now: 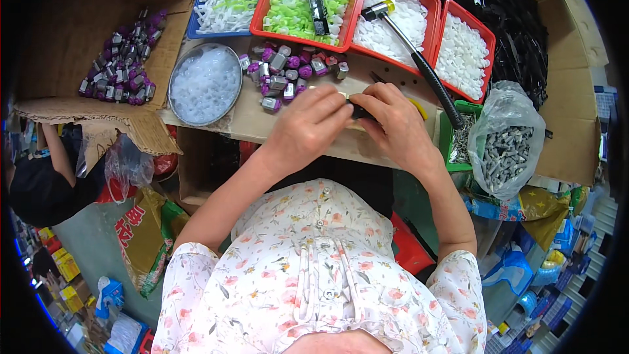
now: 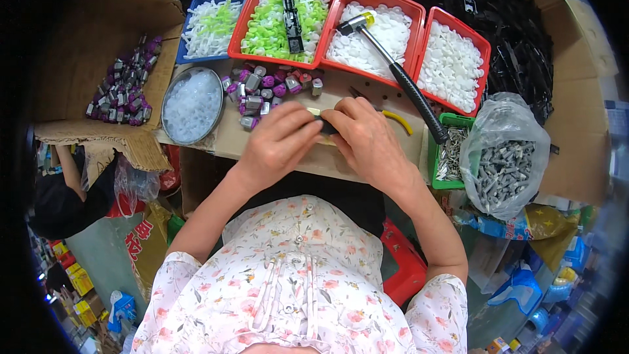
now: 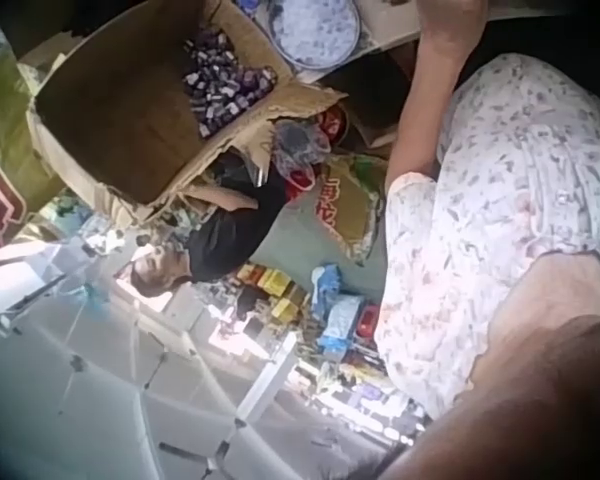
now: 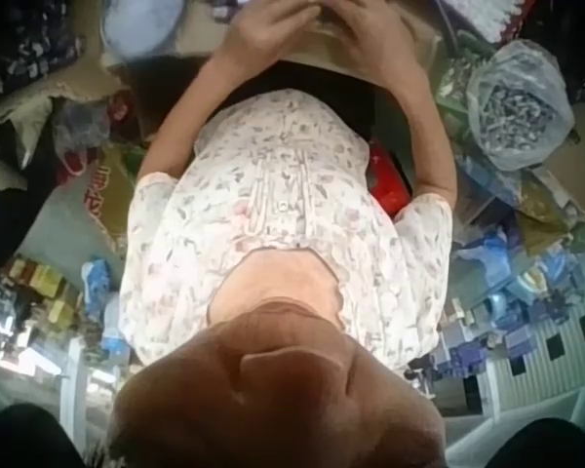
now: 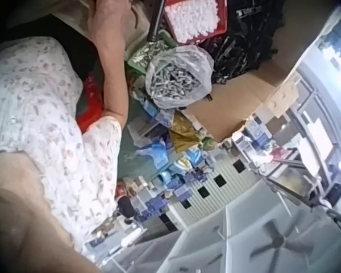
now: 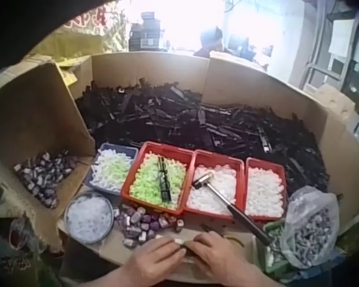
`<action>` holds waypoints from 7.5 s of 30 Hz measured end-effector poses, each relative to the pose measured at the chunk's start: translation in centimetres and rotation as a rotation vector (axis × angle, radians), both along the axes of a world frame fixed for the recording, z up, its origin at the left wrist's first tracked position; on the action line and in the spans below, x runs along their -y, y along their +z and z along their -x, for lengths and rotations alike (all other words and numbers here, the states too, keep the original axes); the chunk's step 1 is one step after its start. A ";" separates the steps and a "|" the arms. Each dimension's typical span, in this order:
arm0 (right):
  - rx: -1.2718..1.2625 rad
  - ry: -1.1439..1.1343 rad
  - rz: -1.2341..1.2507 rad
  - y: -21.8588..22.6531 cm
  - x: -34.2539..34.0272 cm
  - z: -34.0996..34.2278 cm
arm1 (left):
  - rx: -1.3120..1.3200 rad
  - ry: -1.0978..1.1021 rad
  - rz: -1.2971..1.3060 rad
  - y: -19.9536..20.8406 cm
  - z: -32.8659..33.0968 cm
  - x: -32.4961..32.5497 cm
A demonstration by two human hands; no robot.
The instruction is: Assembling small plastic and metal components at a workbench.
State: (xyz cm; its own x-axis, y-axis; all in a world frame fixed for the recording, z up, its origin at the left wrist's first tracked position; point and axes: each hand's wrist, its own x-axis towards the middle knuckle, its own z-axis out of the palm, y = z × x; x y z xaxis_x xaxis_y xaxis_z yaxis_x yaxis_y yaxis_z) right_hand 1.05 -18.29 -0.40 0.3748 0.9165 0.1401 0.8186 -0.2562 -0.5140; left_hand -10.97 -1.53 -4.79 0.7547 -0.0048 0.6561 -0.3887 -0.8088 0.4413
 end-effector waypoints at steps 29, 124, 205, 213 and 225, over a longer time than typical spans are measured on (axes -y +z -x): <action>0.001 -0.323 -0.059 1.2 6.7 2.7 | 0.080 -0.063 -0.093 -2.5 -0.5 0.5; 0.082 -0.241 0.179 2.4 5.2 3.2 | 0.059 0.085 -0.229 -1.8 0.6 3.0; 0.046 -0.356 -0.029 3.2 8.2 3.8 | 0.034 0.186 -0.234 -3.6 0.0 7.2; 0.067 -0.326 -0.057 3.1 8.1 3.5 | 0.035 0.186 -0.234 -3.9 0.1 7.3; 0.172 -0.248 -0.034 3.8 6.3 3.4 | 0.021 0.163 -0.171 -3.6 0.3 7.4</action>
